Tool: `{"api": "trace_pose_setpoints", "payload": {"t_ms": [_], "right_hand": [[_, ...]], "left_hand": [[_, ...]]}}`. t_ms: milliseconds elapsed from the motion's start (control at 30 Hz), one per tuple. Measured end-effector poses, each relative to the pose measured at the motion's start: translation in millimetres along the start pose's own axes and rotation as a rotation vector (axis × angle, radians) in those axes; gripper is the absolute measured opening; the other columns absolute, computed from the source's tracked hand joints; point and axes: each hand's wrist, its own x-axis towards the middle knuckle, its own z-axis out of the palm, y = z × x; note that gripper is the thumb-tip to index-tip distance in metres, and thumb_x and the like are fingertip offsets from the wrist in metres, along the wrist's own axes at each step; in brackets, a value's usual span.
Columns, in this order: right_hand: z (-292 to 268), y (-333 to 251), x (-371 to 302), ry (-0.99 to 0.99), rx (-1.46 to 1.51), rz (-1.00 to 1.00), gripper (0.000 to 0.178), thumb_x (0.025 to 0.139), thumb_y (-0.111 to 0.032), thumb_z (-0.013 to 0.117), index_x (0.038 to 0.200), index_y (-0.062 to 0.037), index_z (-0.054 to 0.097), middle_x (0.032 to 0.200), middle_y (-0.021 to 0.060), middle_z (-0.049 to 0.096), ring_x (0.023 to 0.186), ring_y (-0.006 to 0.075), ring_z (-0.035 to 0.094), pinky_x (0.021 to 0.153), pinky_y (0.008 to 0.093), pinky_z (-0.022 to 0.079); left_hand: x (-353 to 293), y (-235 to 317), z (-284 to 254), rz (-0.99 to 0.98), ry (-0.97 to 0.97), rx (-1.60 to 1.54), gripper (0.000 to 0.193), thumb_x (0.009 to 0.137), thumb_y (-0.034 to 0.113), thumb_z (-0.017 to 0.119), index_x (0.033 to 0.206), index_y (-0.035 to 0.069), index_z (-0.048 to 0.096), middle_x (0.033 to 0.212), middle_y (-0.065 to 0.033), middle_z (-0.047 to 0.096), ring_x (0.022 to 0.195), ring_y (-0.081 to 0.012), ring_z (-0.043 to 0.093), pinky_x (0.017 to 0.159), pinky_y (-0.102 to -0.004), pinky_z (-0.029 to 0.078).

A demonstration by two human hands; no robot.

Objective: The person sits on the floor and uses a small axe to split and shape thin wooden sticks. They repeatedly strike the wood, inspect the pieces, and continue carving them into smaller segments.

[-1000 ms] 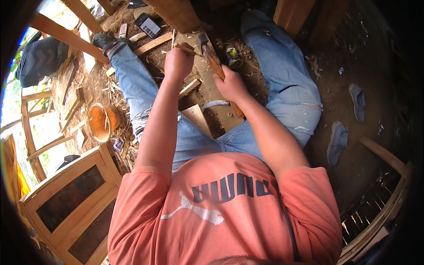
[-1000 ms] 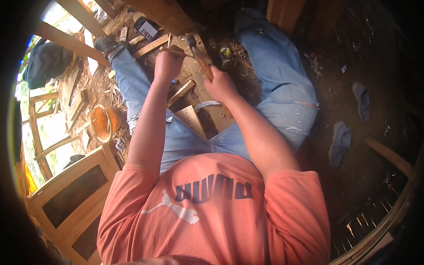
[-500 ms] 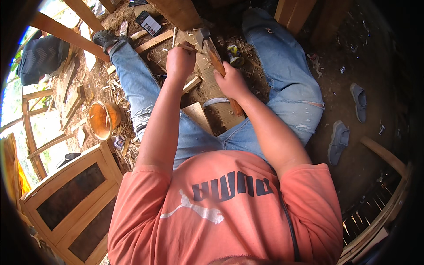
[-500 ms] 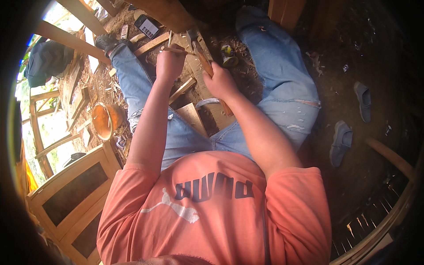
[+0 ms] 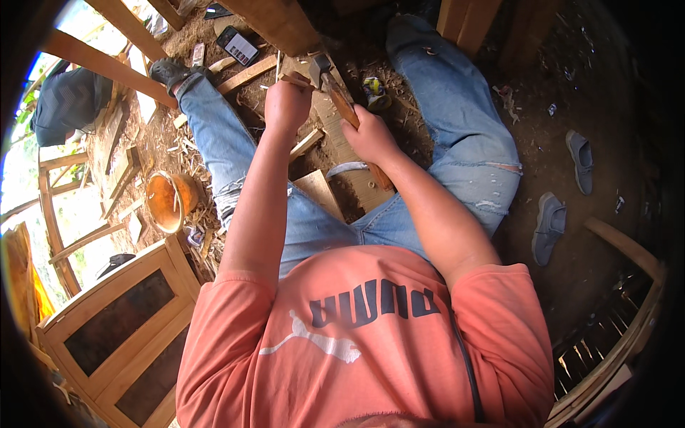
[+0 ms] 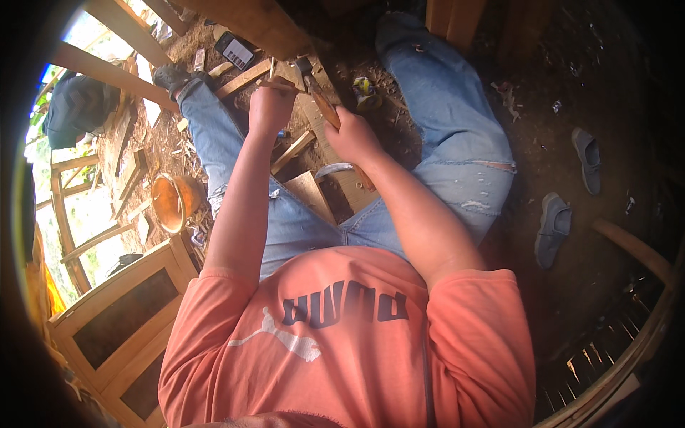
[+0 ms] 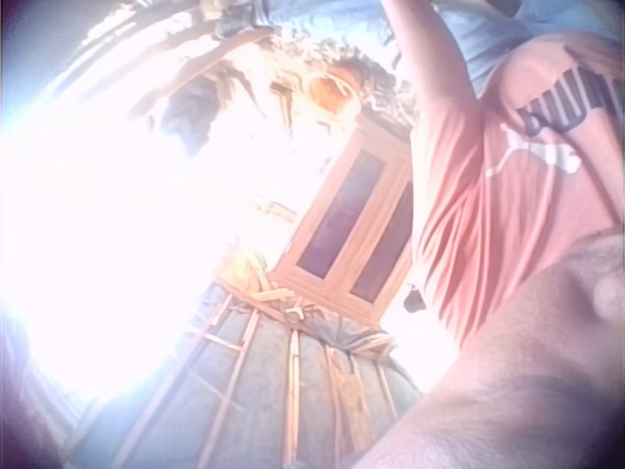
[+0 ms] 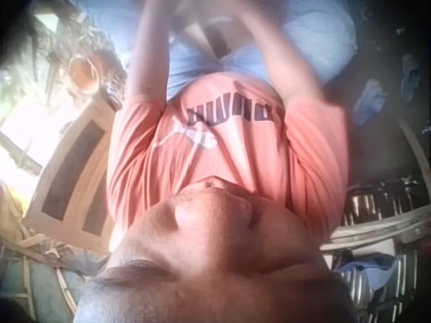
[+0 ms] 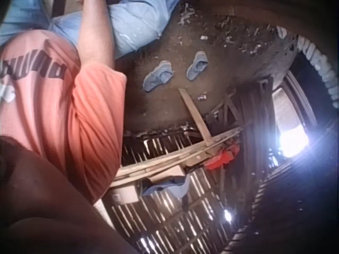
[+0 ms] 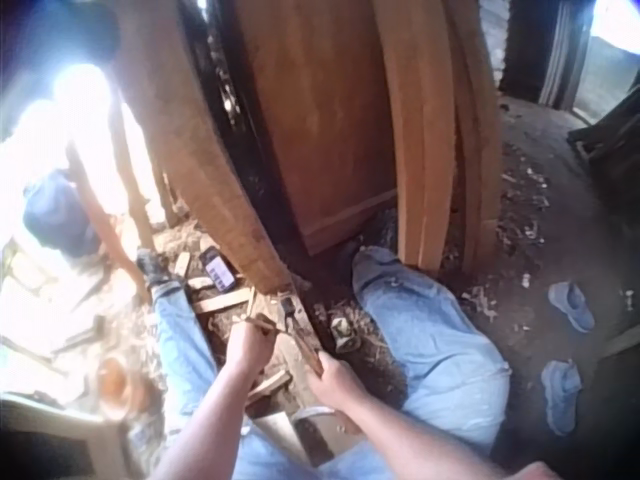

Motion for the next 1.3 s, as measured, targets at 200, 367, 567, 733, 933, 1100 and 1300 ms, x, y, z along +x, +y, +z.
{"api": "trace_pose_setpoints", "payload": {"t_ms": [200, 367, 567, 733, 933, 1100, 1300], "right_hand": [[-3.0, -12.6, -2.9, -0.029, -0.042, -0.032, 0.041, 0.098, -0.031, 0.067, 0.120, 0.0039, 0.066, 0.098, 0.0317, 0.073, 0.100, 0.0503, 0.070, 0.087, 0.0548, 0.056], [4.7, 7.9, -0.6, 0.001, -0.061, -0.024, 0.043, 0.097, -0.031, 0.067, 0.122, 0.0042, 0.066, 0.101, 0.0325, 0.073, 0.102, 0.0503, 0.070, 0.088, 0.0553, 0.056], [-5.2, -4.4, -0.7, -0.066, -0.043, 0.052, 0.046, 0.097, -0.031, 0.067, 0.128, 0.0029, 0.066, 0.104, 0.0316, 0.073, 0.105, 0.0490, 0.071, 0.091, 0.0540, 0.056], [-3.5, 1.3, -0.3, 0.013, -0.066, 0.027, 0.044, 0.099, -0.032, 0.066, 0.126, 0.0024, 0.066, 0.103, 0.0302, 0.074, 0.104, 0.0489, 0.070, 0.089, 0.0533, 0.056], [-9.8, -3.2, 7.3, 0.007, -0.026, 0.076, 0.052, 0.102, -0.037, 0.064, 0.137, 0.0011, 0.063, 0.113, 0.0294, 0.074, 0.109, 0.0475, 0.071, 0.093, 0.0521, 0.056], [-26.6, -27.8, -2.2, -0.057, -0.443, 0.135, 0.060, 0.104, -0.041, 0.061, 0.154, -0.0090, 0.054, 0.117, 0.0246, 0.074, 0.110, 0.0430, 0.072, 0.096, 0.0531, 0.056], [-22.2, -28.3, -5.3, -0.195, -0.704, 0.087, 0.059, 0.100, -0.036, 0.069, 0.154, -0.0170, 0.054, 0.123, 0.0181, 0.071, 0.112, 0.0402, 0.070, 0.093, 0.0528, 0.057]], "left_hand": [[-0.2, -4.8, 0.1, -0.008, 0.014, -0.017, 0.020, 0.093, 0.025, 0.074, 0.104, 0.008, 0.076, 0.092, -0.0202, 0.077, 0.090, -0.0410, 0.075, 0.079, -0.0492, 0.060], [0.6, 3.3, -2.8, -0.008, -0.006, 0.002, 0.023, 0.094, 0.027, 0.074, 0.104, 0.006, 0.078, 0.095, -0.0214, 0.077, 0.094, -0.0421, 0.075, 0.082, -0.0488, 0.059], [-0.1, 3.3, -3.0, -0.027, -0.013, 0.008, 0.024, 0.095, 0.029, 0.074, 0.103, 0.006, 0.078, 0.093, -0.0211, 0.078, 0.092, -0.0419, 0.075, 0.080, -0.0485, 0.059], [0.2, -7.3, 0.4, -0.061, -0.006, -0.086, 0.021, 0.093, 0.026, 0.076, 0.106, 0.009, 0.076, 0.094, -0.0193, 0.078, 0.091, -0.0390, 0.076, 0.080, -0.0468, 0.061], [-13.7, -43.8, 3.3, -0.351, -0.068, -0.775, 0.022, 0.098, 0.014, 0.077, 0.114, 0.001, 0.069, 0.101, -0.0120, 0.079, 0.093, -0.0216, 0.079, 0.079, -0.0341, 0.064], [-75.7, -57.9, -36.7, -0.520, -0.102, -1.472, 0.024, 0.104, 0.010, 0.072, 0.122, 0.002, 0.058, 0.113, -0.0113, 0.074, 0.102, -0.0236, 0.078, 0.085, -0.0342, 0.067], [-106.5, -60.0, -66.1, -0.392, -0.128, -1.636, 0.018, 0.106, 0.007, 0.067, 0.122, 0.010, 0.058, 0.123, -0.0134, 0.073, 0.104, -0.0234, 0.077, 0.084, -0.0336, 0.066]]}}
